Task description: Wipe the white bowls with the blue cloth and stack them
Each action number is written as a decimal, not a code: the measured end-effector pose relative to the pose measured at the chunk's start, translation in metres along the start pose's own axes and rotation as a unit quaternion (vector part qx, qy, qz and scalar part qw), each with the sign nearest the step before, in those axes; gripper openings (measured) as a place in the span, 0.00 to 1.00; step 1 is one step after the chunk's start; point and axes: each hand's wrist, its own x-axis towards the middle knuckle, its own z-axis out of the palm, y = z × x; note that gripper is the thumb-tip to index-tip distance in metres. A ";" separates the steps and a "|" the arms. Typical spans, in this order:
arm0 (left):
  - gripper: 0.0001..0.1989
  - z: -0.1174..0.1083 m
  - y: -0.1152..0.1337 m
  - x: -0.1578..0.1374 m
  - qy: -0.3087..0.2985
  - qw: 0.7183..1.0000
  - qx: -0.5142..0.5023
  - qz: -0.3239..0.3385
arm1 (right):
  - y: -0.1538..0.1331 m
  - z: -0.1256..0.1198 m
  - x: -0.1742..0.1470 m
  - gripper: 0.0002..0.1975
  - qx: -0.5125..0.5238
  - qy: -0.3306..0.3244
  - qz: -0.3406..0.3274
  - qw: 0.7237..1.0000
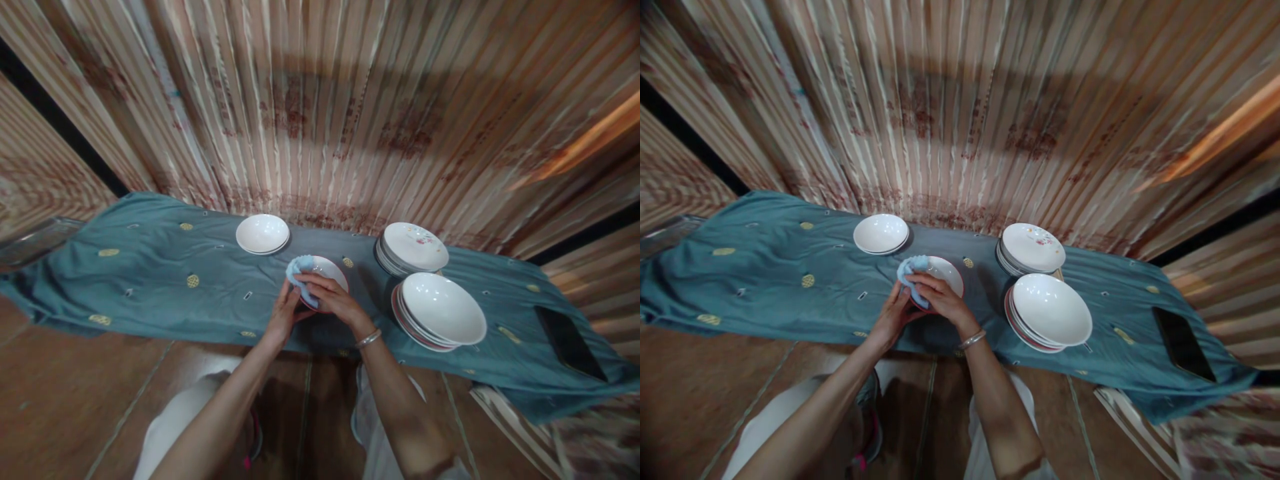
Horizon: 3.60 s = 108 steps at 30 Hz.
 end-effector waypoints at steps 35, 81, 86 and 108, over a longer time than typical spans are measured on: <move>0.38 0.001 0.002 0.000 0.022 0.996 0.080 0.028 | 0.008 -0.013 -0.022 0.15 -0.483 0.032 0.129 0.865; 0.36 -0.006 -0.004 0.001 -0.007 0.999 0.047 0.017 | 0.036 0.002 0.008 0.22 0.010 0.076 -0.052 0.996; 0.35 -0.006 -0.005 0.002 -0.004 0.998 0.053 0.025 | 0.028 -0.001 0.003 0.19 0.053 0.045 -0.029 0.997; 0.39 -0.006 -0.006 0.004 -0.003 0.998 0.063 0.019 | 0.032 -0.016 -0.003 0.11 -0.062 -0.026 0.004 0.998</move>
